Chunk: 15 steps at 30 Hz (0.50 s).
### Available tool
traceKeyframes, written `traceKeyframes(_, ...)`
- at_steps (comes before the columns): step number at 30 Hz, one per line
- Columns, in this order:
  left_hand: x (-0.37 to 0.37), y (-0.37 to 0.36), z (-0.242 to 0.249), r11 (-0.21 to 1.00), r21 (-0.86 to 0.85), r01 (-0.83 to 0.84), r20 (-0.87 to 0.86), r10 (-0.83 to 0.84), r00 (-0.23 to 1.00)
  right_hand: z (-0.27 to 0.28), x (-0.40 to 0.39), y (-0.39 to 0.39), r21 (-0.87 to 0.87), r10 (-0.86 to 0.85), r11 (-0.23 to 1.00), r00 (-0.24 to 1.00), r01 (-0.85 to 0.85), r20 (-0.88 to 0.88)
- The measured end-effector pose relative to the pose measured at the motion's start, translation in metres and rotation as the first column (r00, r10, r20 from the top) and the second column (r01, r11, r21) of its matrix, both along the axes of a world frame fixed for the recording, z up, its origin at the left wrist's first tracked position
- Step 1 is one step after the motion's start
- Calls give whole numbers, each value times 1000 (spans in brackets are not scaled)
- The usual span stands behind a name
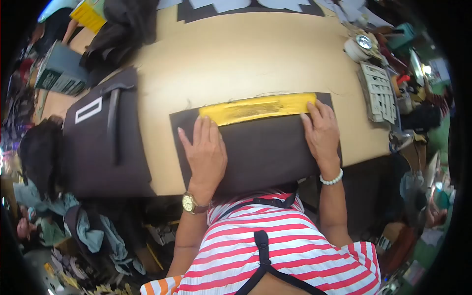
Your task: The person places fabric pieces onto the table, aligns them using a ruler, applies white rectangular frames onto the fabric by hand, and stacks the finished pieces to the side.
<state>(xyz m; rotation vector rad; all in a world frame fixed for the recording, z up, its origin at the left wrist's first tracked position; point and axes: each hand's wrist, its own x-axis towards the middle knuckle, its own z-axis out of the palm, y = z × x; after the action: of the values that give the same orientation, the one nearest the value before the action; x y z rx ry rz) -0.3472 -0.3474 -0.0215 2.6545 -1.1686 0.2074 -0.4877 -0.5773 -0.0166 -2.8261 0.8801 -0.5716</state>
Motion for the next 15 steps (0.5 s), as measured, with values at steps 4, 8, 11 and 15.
traceKeyframes(4, 4, -14, 4, 989, 101, 107, 144, -121, 982, 8, 4, -15, -144, 32, 989, 998, -24, 54)
traceKeyframes(8, 5, -17, 12, 969, 216, 120, 116, -148, 982, 11, -11, -62, -61, -46, 996, 968, 63, 246)
traceKeyframes(11, 6, -17, 10, 974, 195, 116, 111, -140, 984, 13, -37, -109, -108, -201, 962, 920, 250, 337)
traceKeyframes(15, 4, -18, 14, 978, 173, 117, 109, -137, 985, 20, -62, -147, -87, -391, 893, 858, 441, 332)
